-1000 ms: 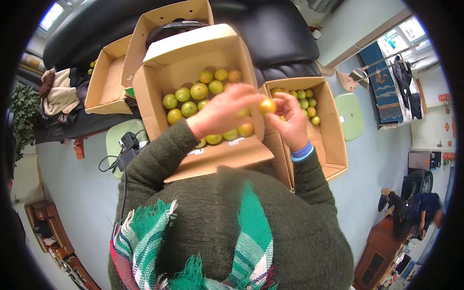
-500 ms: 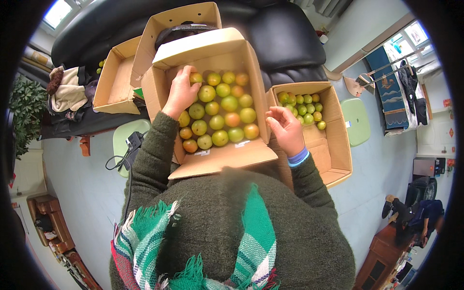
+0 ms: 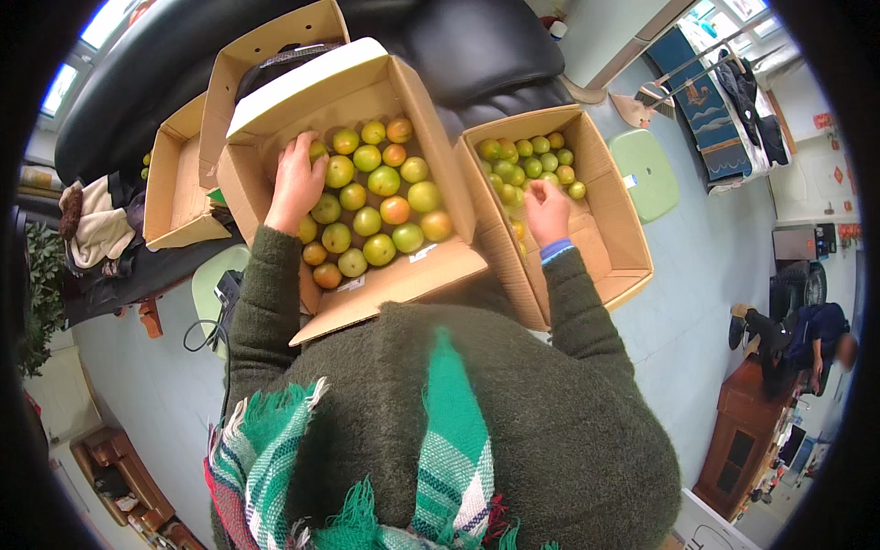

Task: The person transfers green and yellow round fruits from one cardboard box to another, arranging them by hand. The person places the fruits one by one into the receiving box, filling it gradually.

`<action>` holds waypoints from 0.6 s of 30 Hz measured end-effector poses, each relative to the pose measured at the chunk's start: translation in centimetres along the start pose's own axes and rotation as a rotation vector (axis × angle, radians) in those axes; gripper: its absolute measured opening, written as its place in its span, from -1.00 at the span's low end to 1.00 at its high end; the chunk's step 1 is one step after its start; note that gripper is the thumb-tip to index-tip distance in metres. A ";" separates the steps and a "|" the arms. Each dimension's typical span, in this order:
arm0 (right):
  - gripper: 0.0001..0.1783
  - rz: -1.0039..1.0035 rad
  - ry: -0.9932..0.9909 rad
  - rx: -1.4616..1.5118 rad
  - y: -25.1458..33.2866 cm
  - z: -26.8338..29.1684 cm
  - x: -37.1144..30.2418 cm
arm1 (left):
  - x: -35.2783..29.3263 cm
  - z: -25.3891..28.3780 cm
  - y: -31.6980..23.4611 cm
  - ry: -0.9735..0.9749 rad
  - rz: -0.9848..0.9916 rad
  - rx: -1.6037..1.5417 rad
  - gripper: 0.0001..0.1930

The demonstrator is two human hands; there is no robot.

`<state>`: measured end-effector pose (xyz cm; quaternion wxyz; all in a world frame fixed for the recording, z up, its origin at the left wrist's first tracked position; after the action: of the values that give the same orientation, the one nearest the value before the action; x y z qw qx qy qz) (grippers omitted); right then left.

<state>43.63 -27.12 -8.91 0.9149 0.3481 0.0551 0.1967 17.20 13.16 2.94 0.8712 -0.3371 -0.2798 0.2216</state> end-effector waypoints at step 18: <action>-0.63 -0.023 0.103 -0.327 -3.5 -3.5 -0.8 | 1.0 0.5 0.8 -0.030 -0.027 -0.066 -0.64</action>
<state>43.18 -27.66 -13.89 0.9575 0.1835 0.0733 0.2102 17.52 14.53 3.00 0.8581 -0.3586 -0.3045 0.2057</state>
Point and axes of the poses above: each hand's wrist, its own x-axis towards the middle knuckle, its own z-axis out of the back of the hand, y = z × x, the point moved 10 cm from there along x, towards the middle knuckle, and after that the axes turned 15 degrees about -x, right-handed, at the moved point
